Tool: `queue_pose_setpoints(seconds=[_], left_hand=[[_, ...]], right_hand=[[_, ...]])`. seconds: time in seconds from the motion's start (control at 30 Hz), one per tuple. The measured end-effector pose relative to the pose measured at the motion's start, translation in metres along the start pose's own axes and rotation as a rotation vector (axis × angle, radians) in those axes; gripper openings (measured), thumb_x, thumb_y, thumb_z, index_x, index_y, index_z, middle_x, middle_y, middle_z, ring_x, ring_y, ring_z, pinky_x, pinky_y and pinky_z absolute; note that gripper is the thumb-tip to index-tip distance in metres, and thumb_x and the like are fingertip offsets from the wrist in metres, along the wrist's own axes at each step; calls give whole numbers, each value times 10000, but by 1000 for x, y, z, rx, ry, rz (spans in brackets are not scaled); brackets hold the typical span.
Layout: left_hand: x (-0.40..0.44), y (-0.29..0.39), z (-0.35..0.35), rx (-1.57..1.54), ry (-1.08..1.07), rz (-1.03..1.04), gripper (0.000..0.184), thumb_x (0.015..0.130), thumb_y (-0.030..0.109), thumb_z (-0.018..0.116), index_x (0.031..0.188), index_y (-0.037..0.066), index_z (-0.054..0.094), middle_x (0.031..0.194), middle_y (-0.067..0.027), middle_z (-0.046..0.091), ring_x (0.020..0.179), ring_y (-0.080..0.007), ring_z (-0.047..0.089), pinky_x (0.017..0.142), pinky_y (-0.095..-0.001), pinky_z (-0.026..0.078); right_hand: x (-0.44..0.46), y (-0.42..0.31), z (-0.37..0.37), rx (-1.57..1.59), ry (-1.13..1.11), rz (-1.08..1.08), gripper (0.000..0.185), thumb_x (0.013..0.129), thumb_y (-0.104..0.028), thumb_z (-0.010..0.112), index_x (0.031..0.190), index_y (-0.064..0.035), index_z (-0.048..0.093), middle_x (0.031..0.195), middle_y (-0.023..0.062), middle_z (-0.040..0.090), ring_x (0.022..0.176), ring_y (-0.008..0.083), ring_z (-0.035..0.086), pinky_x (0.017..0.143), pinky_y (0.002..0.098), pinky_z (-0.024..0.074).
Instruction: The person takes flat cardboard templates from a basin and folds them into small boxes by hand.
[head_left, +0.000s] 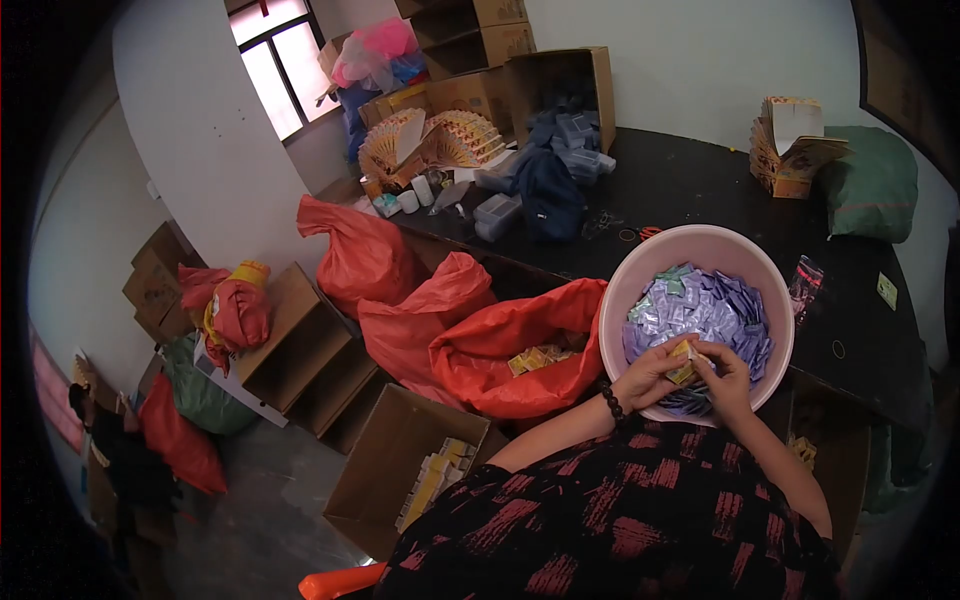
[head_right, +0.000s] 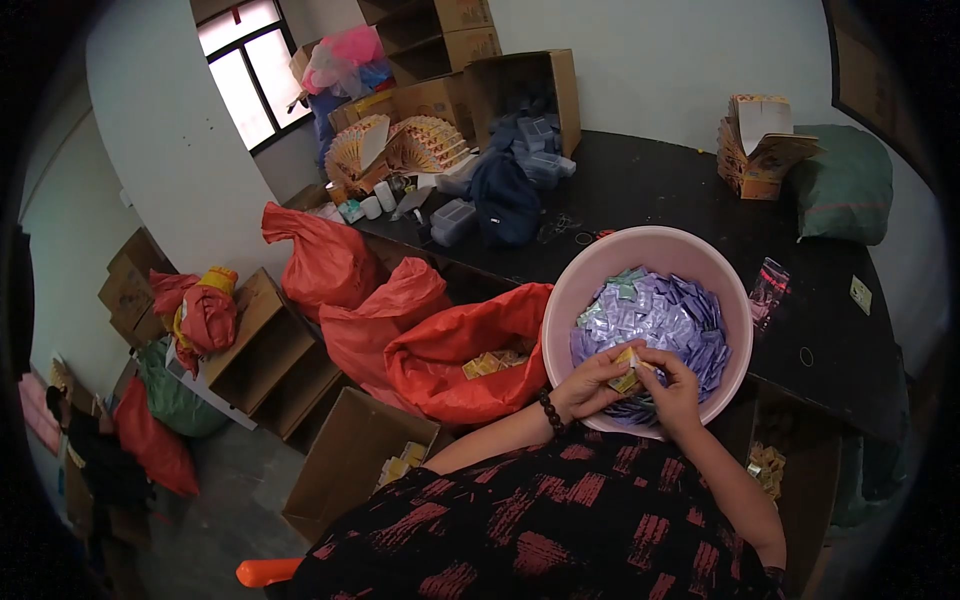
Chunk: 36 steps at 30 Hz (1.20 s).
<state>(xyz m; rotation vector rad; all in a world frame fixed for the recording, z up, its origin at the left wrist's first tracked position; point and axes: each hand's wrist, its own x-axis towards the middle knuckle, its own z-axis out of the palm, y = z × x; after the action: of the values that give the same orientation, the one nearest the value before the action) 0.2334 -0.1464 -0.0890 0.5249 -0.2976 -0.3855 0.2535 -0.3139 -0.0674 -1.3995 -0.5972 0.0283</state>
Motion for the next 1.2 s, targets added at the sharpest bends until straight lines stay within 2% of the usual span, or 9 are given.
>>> queue_pose_setpoints(seconds=[0.23, 0.63, 0.83, 0.9, 1.0, 1.07, 1.13, 1.17, 1.2], left_hand=[[0, 0, 1, 40, 29, 19, 505, 905, 97, 571, 1360, 57, 356, 1213, -77, 510, 1099, -179, 534, 942, -340, 464], [1, -2, 6, 176, 151, 87, 445, 913, 111, 568, 1317, 50, 391, 1162, -63, 513, 1061, -164, 542, 881, -286, 486], [-4, 11, 18, 70, 188, 166, 425, 867, 51, 585, 1266, 45, 439, 1138, -79, 528, 1020, -169, 555, 865, -292, 490], [-15, 32, 23, 178, 199, 393, 428, 814, 0, 583, 1225, 40, 468, 1119, -84, 537, 990, -175, 564, 847, -298, 496], [-40, 79, 19, 399, 487, 848, 415, 794, -11, 586, 1193, 40, 486, 1097, -90, 541, 957, -182, 566, 834, -294, 497], [-58, 108, -7, 660, 775, 940, 407, 821, 48, 615, 1204, 38, 479, 1116, -121, 525, 982, -196, 547, 845, -282, 485], [-72, 124, -45, 943, 1054, 831, 477, 848, 174, 639, 1261, 35, 446, 1202, -182, 465, 1078, -243, 494, 902, -297, 449], [-77, 127, -59, 1090, 1193, 736, 541, 860, 259, 646, 1299, 35, 422, 1262, -218, 422, 1145, -279, 459, 947, -318, 423], [-85, 130, -90, 1147, 1306, 569, 667, 857, 389, 627, 1359, 36, 365, 1366, -262, 310, 1258, -350, 354, 1036, -374, 333]], right_hand=[[-3, -13, 2, -378, -65, -236, 155, 842, -4, 601, 987, 27, 643, 1088, 146, 630, 1062, 218, 583, 911, 306, 442], [-9, -12, 3, -841, -171, -491, 390, 785, -15, 624, 1165, 29, 547, 1234, 200, 542, 1109, 343, 547, 929, 369, 439], [-8, -32, 7, -822, -249, -514, 528, 778, -77, 637, 1268, 6, 462, 1334, 191, 452, 1213, 332, 459, 1020, 424, 334], [-8, -41, 2, -1088, -157, -505, 581, 779, -115, 636, 1310, -14, 422, 1354, 186, 429, 1271, 334, 393, 1065, 466, 241], [1, -54, -25, -1462, 349, -397, 640, 770, -144, 630, 1349, -37, 377, 1355, 199, 416, 1303, 332, 348, 1082, 501, 179], [4, -32, -74, -1630, 515, -378, 645, 773, -115, 616, 1358, -35, 359, 1314, 217, 453, 1240, 336, 430, 1053, 465, 266], [2, -5, -118, -693, 455, 62, 575, 773, -58, 581, 1315, -2, 398, 1204, 198, 541, 1102, 302, 539, 957, 383, 394], [-1, -11, -119, -433, 400, 243, 468, 763, -11, 547, 1222, 27, 462, 1061, 143, 599, 949, 228, 589, 830, 298, 460], [-5, -9, -126, -453, 396, 244, 468, 763, -11, 547, 1222, 27, 462, 1061, 143, 599, 949, 228, 589, 830, 298, 460]])
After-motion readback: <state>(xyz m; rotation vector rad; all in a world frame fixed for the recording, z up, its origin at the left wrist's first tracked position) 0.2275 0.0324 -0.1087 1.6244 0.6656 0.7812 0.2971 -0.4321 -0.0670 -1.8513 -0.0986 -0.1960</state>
